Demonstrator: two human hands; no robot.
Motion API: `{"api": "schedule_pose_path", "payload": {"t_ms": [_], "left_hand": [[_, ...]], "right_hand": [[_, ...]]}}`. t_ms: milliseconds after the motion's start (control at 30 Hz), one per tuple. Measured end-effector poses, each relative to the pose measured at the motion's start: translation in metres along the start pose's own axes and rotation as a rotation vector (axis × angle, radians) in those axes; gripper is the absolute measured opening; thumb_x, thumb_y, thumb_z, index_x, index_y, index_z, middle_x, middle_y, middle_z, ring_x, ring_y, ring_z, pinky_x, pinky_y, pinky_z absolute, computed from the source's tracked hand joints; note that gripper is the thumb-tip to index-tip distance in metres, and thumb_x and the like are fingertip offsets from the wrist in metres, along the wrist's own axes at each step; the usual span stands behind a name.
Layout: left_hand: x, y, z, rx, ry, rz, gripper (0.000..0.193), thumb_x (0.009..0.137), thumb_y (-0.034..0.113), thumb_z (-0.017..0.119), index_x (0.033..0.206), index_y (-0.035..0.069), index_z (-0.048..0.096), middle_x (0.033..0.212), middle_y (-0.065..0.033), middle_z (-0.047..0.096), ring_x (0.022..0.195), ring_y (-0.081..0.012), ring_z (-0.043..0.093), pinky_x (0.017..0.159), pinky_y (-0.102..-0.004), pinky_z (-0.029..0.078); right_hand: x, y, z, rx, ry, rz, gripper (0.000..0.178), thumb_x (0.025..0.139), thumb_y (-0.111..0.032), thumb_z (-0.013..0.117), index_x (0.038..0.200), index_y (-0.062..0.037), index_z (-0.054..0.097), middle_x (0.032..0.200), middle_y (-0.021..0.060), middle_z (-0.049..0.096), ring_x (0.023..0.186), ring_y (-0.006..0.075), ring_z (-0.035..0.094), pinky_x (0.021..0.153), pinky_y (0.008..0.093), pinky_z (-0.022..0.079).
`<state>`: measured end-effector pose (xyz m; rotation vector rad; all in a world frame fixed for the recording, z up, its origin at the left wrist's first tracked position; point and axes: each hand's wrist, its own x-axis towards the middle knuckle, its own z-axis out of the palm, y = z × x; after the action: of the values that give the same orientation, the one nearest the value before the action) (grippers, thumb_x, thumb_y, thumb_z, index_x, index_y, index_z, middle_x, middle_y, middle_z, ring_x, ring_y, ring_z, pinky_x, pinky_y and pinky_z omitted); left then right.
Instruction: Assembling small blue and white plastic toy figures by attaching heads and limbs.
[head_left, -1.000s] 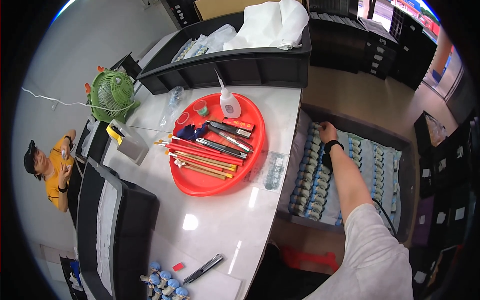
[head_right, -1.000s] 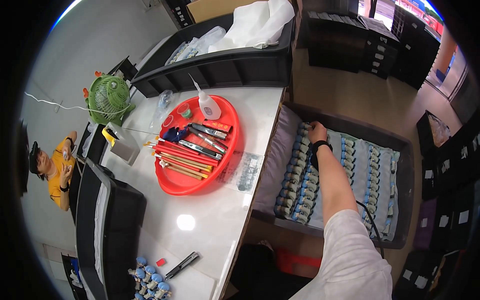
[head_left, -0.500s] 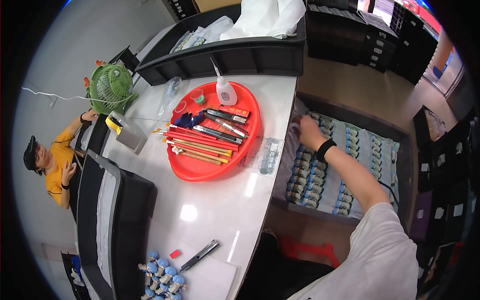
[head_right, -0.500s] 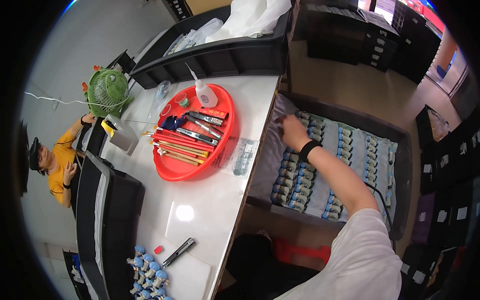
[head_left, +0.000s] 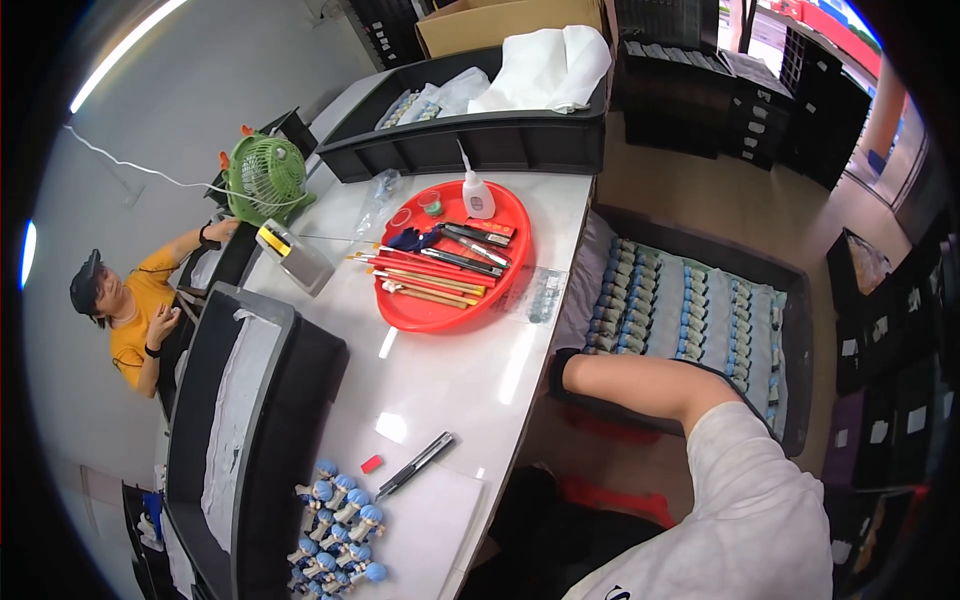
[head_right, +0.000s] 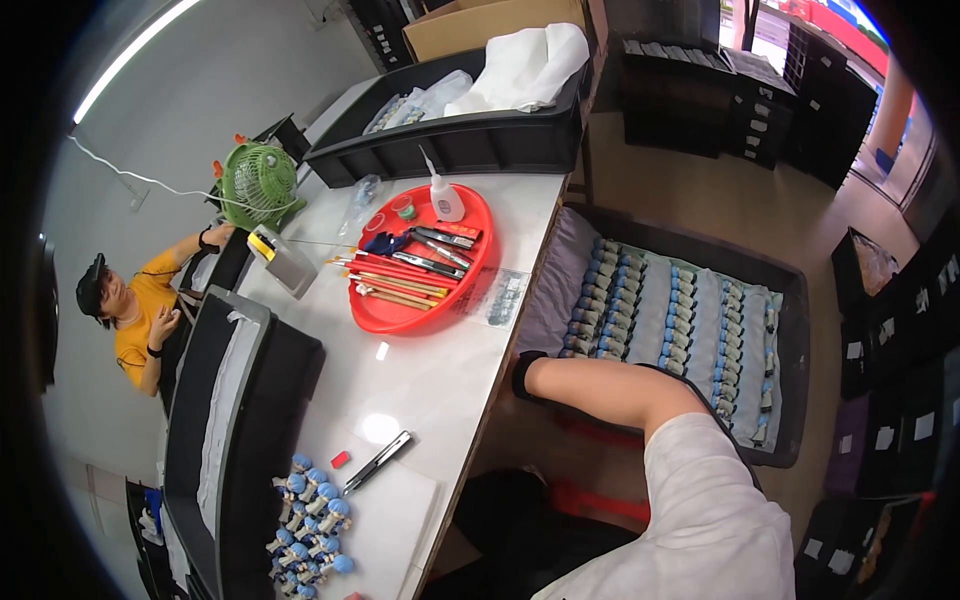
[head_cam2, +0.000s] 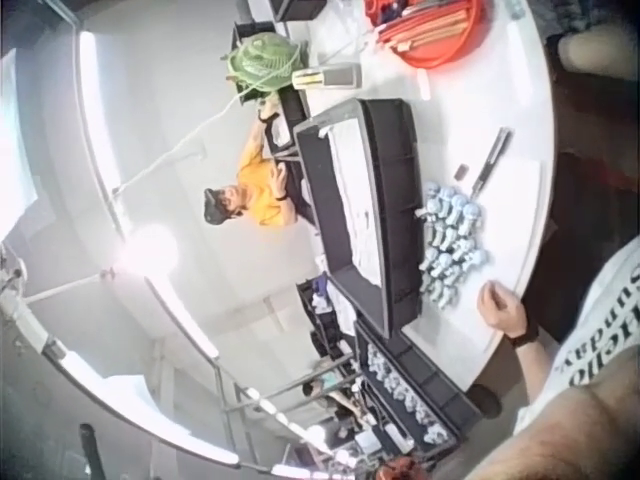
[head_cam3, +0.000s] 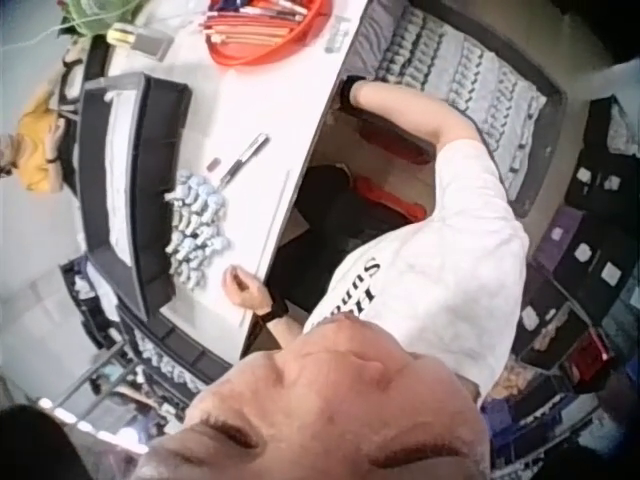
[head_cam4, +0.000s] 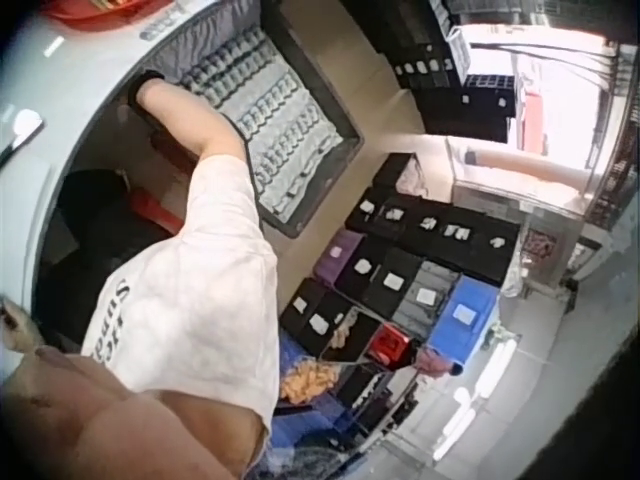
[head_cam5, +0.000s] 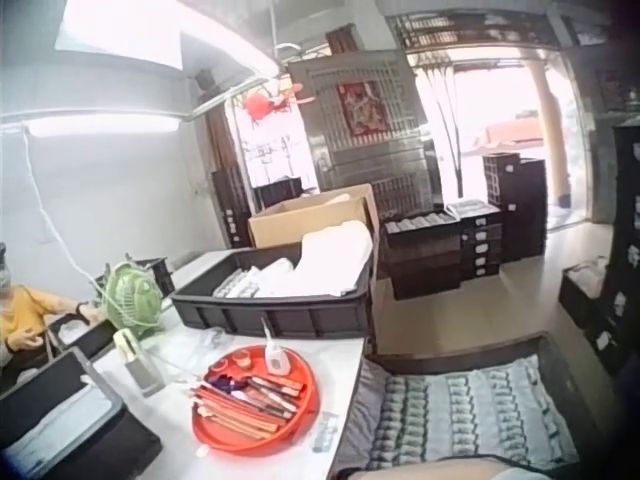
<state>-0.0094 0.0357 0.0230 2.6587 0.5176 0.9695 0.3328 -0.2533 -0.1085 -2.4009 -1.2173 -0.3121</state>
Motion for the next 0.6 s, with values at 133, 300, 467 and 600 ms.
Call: {"api": "schedule_pose_path", "payload": {"t_ms": [133,300,467,600], "left_hand": [[0.0,0.0,-0.001,-0.021,0.017,0.028,0.011,0.076,-0.001,0.058,0.086,-0.003,0.059,0.084,-0.0184,0.058,0.075,-0.0311,0.055,0.069,-0.0356,0.046],[-0.001,0.0,-0.005,-0.016,0.03,0.054,0.01,0.077,0.002,0.058,0.086,-0.003,0.06,0.084,-0.0187,0.058,0.077,-0.0336,0.054,0.071,-0.0379,0.044],[0.0,0.0,-0.006,-0.047,0.015,0.032,0.011,0.077,0.004,0.058,0.087,-0.002,0.06,0.086,-0.0187,0.058,0.079,-0.0345,0.054,0.073,-0.0391,0.044],[-0.002,-0.003,-0.008,-0.072,0.009,0.024,0.012,0.077,0.005,0.059,0.087,-0.002,0.06,0.089,-0.0191,0.058,0.081,-0.0346,0.054,0.074,-0.0395,0.044]], "right_hand": [[-0.002,-0.006,-0.002,-0.041,0.004,0.038,0.051,0.072,-0.026,0.055,0.12,-0.0107,0.046,0.127,0.0153,0.04,0.119,0.0322,0.035,0.098,0.046,0.027],[-0.003,-0.015,0.0,-0.091,0.013,0.1,0.053,0.071,-0.027,0.056,0.121,-0.0106,0.046,0.127,0.0155,0.039,0.119,0.0329,0.034,0.098,0.0463,0.026],[-0.006,-0.028,0.003,-0.131,0.016,0.158,0.054,0.071,-0.027,0.057,0.121,-0.0106,0.046,0.127,0.0158,0.039,0.119,0.0335,0.034,0.098,0.0467,0.026],[-0.01,-0.036,0.005,-0.162,0.008,0.213,0.055,0.07,-0.028,0.058,0.121,-0.0105,0.046,0.128,0.0159,0.039,0.119,0.0341,0.034,0.098,0.047,0.026]]}}
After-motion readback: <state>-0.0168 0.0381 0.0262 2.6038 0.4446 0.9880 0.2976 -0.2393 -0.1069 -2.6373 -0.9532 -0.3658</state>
